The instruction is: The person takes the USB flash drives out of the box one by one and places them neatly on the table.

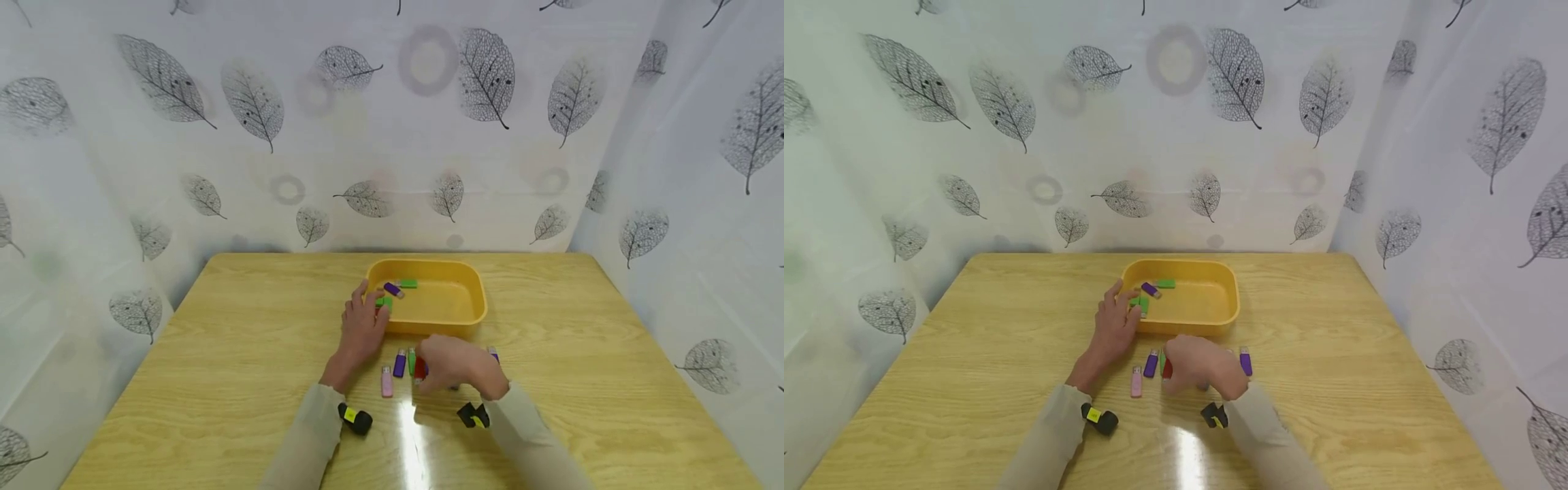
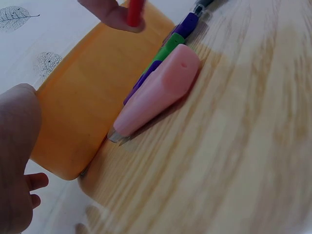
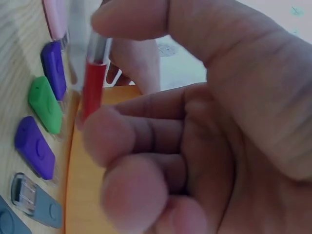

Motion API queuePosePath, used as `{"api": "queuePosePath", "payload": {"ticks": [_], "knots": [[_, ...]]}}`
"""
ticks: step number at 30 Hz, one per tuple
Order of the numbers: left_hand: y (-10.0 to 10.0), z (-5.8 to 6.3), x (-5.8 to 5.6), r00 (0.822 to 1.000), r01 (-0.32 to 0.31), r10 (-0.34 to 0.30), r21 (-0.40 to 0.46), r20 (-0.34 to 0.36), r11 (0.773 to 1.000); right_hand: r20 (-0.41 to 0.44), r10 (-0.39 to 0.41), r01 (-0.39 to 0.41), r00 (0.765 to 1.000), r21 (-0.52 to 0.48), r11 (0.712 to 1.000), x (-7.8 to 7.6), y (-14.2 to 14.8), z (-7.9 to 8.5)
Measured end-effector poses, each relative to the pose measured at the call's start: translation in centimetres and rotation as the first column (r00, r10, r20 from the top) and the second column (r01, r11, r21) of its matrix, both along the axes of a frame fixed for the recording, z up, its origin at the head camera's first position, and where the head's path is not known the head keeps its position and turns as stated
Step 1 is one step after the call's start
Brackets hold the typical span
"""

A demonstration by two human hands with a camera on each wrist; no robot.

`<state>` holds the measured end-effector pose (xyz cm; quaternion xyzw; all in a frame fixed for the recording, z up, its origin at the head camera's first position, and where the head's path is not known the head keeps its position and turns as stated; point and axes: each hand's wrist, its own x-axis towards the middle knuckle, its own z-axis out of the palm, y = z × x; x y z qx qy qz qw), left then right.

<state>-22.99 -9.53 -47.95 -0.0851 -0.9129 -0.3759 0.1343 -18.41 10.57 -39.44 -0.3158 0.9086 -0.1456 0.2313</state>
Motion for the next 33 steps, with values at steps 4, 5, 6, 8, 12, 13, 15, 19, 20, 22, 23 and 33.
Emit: {"api": "queuePosePath", "payload": {"ticks": [4, 5, 6, 8, 12, 13, 15, 19, 20, 22, 23, 33], "knots": [[0.1, -0.1, 0.1, 1.000, 0.004, -0.004, 0.003, -0.010, 1.000, 0.000, -0.019, 0.019, 1.000, 0.071, 0.997, 0.2, -0.3, -0.3], [0.1, -0.2, 0.1, 1.000, 0.004, -0.003, 0.003, -0.009, 1.000, -0.015, -0.021, 0.022, 1.000, 0.080, 0.997, 0.3, -0.3, -0.4], [0.1, -0.2, 0.1, 1.000, 0.003, -0.003, 0.003, -0.007, 1.000, -0.032, -0.022, 0.025, 0.999, 0.087, 0.996, 0.3, -0.4, -0.4], [0.1, -0.2, 0.1, 1.000, 0.003, -0.003, 0.002, -0.009, 1.000, -0.072, -0.027, 0.034, 0.997, 0.104, 0.994, 0.3, -0.5, -0.6], [0.1, -0.2, 0.0, 1.000, 0.006, -0.006, 0.005, -0.003, 1.000, -0.134, -0.031, 0.050, 0.991, 0.141, 0.989, 0.4, -0.9, -1.0], [0.1, -0.1, 0.0, 1.000, 0.006, -0.006, 0.005, -0.004, 1.000, -0.143, -0.029, 0.051, 0.989, 0.152, 0.987, 0.4, -1.0, -1.1], [0.1, -0.1, 0.0, 1.000, 0.006, -0.006, 0.003, -0.002, 1.000, -0.147, -0.031, 0.055, 0.989, 0.161, 0.985, 0.4, -1.1, -1.3], [0.1, -0.1, 0.0, 1.000, 0.003, -0.003, 0.000, 0.000, 1.000, -0.147, -0.035, 0.060, 0.989, 0.173, 0.983, 0.2, -1.3, -1.5], [0.1, -0.1, 0.0, 1.000, 0.003, -0.003, 0.001, 0.001, 1.000, -0.144, -0.041, 0.066, 0.989, 0.175, 0.982, 0.2, -1.3, -1.6], [0.1, -0.2, -0.1, 1.000, 0.002, -0.002, 0.001, 0.002, 1.000, -0.148, -0.044, 0.072, 0.988, 0.184, 0.980, 0.2, -1.3, -1.6], [0.1, -0.2, -0.1, 1.000, 0.001, -0.001, 0.000, 0.003, 1.000, -0.151, -0.047, 0.075, 0.987, 0.187, 0.980, 0.2, -1.2, -1.6], [0.2, -0.3, -0.2, 1.000, -0.008, 0.008, 0.000, 0.017, 1.000, -0.172, -0.047, 0.081, 0.984, 0.197, 0.977, 0.0, -1.1, -1.8]]}}
